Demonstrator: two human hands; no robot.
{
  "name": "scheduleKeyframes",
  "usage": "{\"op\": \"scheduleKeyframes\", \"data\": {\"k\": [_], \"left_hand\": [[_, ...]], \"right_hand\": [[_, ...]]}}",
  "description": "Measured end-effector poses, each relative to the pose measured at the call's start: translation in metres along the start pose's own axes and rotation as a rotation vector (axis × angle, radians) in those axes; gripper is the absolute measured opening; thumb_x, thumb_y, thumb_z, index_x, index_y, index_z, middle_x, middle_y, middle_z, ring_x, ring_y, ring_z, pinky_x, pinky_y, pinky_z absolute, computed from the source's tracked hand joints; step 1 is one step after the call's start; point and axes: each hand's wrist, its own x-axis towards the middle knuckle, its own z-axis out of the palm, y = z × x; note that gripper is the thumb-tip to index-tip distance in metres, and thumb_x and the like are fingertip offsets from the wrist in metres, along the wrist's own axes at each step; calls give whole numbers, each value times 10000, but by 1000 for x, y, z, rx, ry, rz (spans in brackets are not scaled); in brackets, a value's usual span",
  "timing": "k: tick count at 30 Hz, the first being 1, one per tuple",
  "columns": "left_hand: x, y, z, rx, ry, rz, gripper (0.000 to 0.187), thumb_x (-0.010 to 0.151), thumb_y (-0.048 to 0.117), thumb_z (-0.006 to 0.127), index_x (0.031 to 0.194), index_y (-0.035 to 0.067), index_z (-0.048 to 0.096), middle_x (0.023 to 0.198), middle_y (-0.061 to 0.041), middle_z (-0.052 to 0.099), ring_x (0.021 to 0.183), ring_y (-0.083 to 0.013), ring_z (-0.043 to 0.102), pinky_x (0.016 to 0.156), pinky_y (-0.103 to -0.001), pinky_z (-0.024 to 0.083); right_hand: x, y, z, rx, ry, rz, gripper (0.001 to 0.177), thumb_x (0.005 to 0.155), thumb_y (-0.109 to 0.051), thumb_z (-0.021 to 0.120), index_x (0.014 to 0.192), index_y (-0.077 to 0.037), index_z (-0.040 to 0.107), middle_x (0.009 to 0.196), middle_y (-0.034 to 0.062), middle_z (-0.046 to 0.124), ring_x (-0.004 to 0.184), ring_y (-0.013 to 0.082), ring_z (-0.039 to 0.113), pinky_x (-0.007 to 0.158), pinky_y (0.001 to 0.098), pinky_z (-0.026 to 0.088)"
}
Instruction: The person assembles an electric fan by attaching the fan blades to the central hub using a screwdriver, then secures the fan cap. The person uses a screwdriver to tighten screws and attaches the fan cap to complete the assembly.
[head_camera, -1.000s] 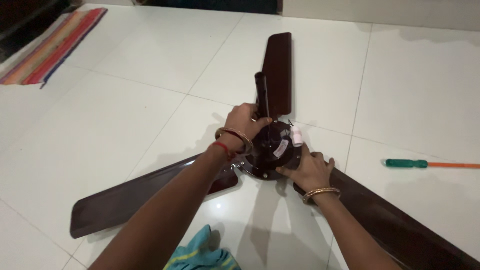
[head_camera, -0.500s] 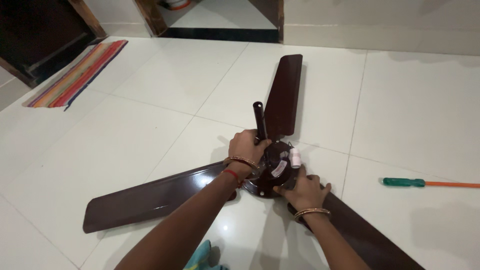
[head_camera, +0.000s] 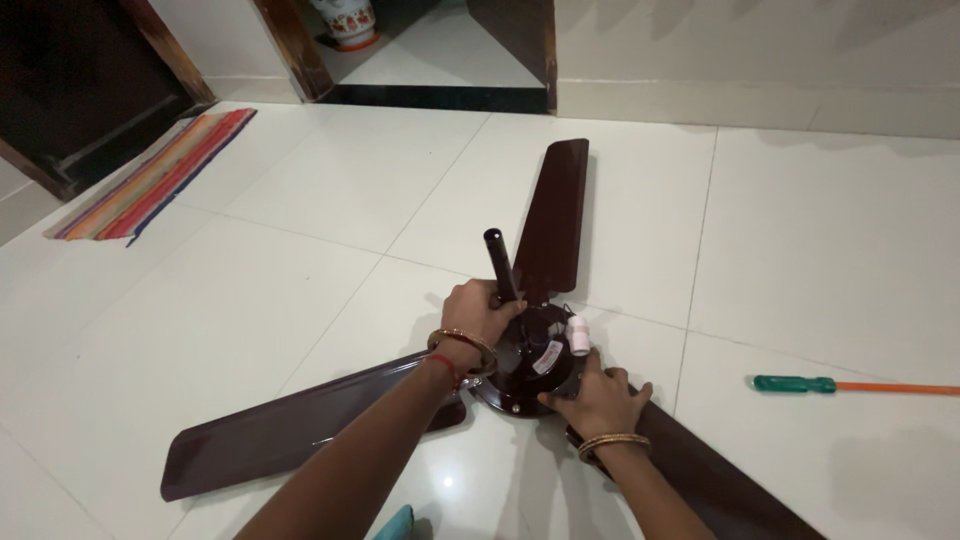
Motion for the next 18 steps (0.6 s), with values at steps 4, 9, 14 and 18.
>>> {"op": "scheduleKeyframes", "data": {"k": [4,9,14,18], "left_hand": [[-9,5,5,28,85,-24,223,799,303,819,913,112,814,776,-95,778,687,-236,757,669,-375,586],[-11,7,2,71,65,-6,231,834,300,817,923,87,809,785,-123,768,702,-256,745,682,-381,579],[-7,6,-1,80,11,-16,219,811,285,813,920,95,807,809,-94,778,730,-232,759,710,-366,589],[-10,6,-1,93,18,16,212,823,280,811,921,92,810,814,-87,780,741,-232,756,718,-362,583]], "right_hand": [[-4,-1,1,-15,12,5,1226,671,-684,851,1590,-120,266,1315,89,658,1392,245,468,1234,668,119],[-7,-3,4,7,12,13,1262,681,-689,850,1591,-77,224,1301,91,658,1386,261,462,1216,676,110],[-11,-5,6,-21,29,26,1211,687,-704,826,1574,-97,269,1246,69,692,1371,259,493,1225,675,138],[-14,-6,5,-23,34,37,1211,682,-708,829,1571,-93,283,1225,69,704,1369,253,498,1222,671,151]]}}
